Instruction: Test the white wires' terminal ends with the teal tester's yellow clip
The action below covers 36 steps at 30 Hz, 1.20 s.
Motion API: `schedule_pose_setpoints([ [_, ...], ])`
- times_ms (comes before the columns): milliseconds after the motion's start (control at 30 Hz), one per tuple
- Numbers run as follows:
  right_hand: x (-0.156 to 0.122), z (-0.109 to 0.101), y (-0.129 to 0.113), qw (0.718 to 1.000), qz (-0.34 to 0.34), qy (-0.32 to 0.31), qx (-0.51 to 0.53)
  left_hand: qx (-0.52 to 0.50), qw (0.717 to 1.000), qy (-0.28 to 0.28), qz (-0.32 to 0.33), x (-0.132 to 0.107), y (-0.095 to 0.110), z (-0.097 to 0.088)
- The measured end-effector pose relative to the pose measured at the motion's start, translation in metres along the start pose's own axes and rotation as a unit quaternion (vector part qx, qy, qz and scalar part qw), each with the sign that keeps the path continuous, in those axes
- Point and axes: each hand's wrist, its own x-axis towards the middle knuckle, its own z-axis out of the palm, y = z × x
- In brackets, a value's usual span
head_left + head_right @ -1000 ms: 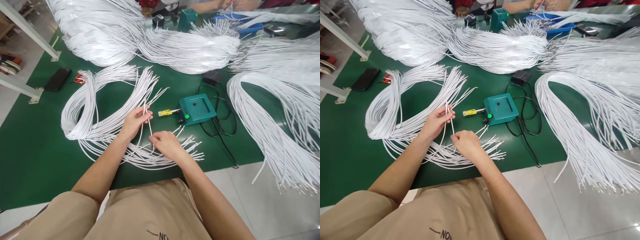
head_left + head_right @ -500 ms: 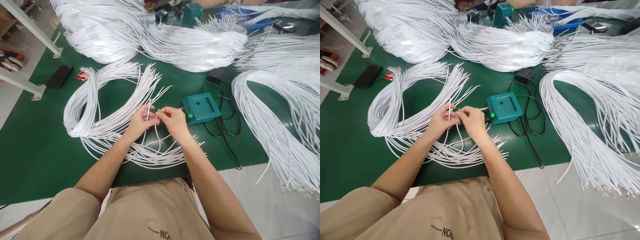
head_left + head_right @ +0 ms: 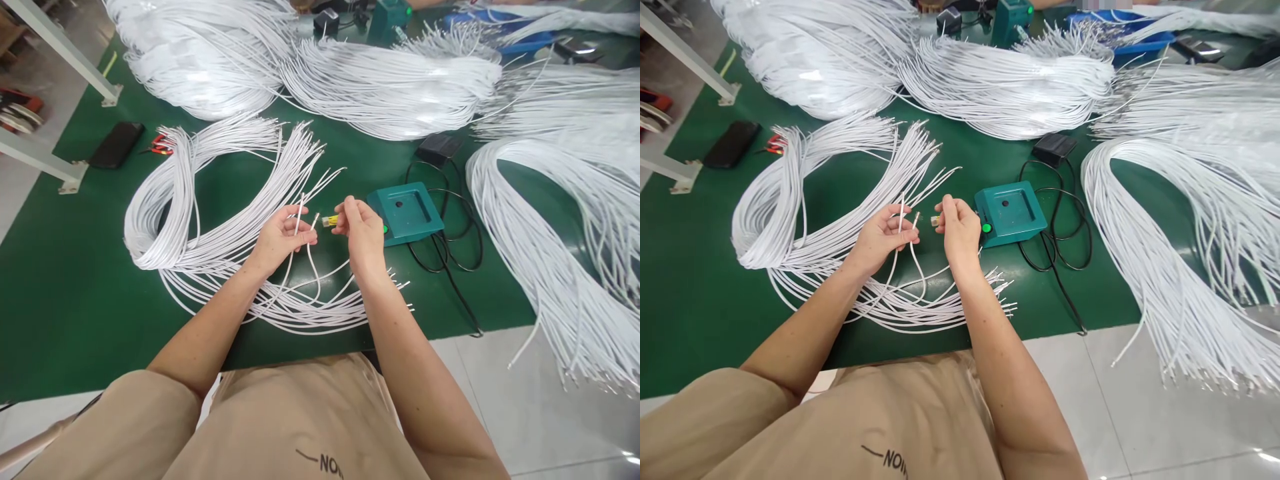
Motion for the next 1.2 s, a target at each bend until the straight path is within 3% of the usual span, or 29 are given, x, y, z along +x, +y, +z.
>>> schedule_pose_setpoints([
  [200, -0.009, 0.007, 0.004, 0.990, 0.033, -0.074, -0.114, 0.011, 1.000, 0.004, 0.019, 0.001, -0.007, 0.001],
  [433, -0.005, 0.007, 0.003, 0.999, 0.027, 0.001, -0.026, 0.031, 0.999, -0.006, 0.027, -0.001, -0.008, 0.000],
  [600, -0.009, 0.010, 0.006, 0.997, 0.057, -0.035, -0.035, 0.023, 0.999, -0.008, 0.026, 0.001, -0.010, 0.000],
  [700, -0.010, 0.013, 0.008, 0.998, 0.055, -0.036, 0.015, 0.023, 1.000, -0.010, 0.019, 0.001, -0.010, 0.000],
  [767, -0.010, 0.014, 0.008, 0.992, 0.089, -0.051, 0.077, 0.021, 1.000, -0.007, 0.013, 0.001, -0.008, 0.000],
  [933, -0.012, 0.013, 0.007, 0.948, 0.199, -0.114, 0.222, 0.005, 1.000, -0.007, 0.008, 0.000, -0.006, 0.002],
  [1033, -0.011, 0.011, 0.006, 0.966, 0.131, -0.108, 0.194, -0.002, 1.000, -0.014, 0.007, 0.000, -0.005, 0.003],
  [1133, -0.007, 0.005, 0.003, 0.987, 0.032, -0.126, 0.095, 0.002, 1.000, -0.021, 0.004, -0.001, -0.004, 0.003],
  [1200, -0.003, 0.000, 0.001, 0.989, 0.019, -0.137, 0.044, 0.008, 1.000, -0.026, -0.001, -0.002, -0.003, 0.003],
])
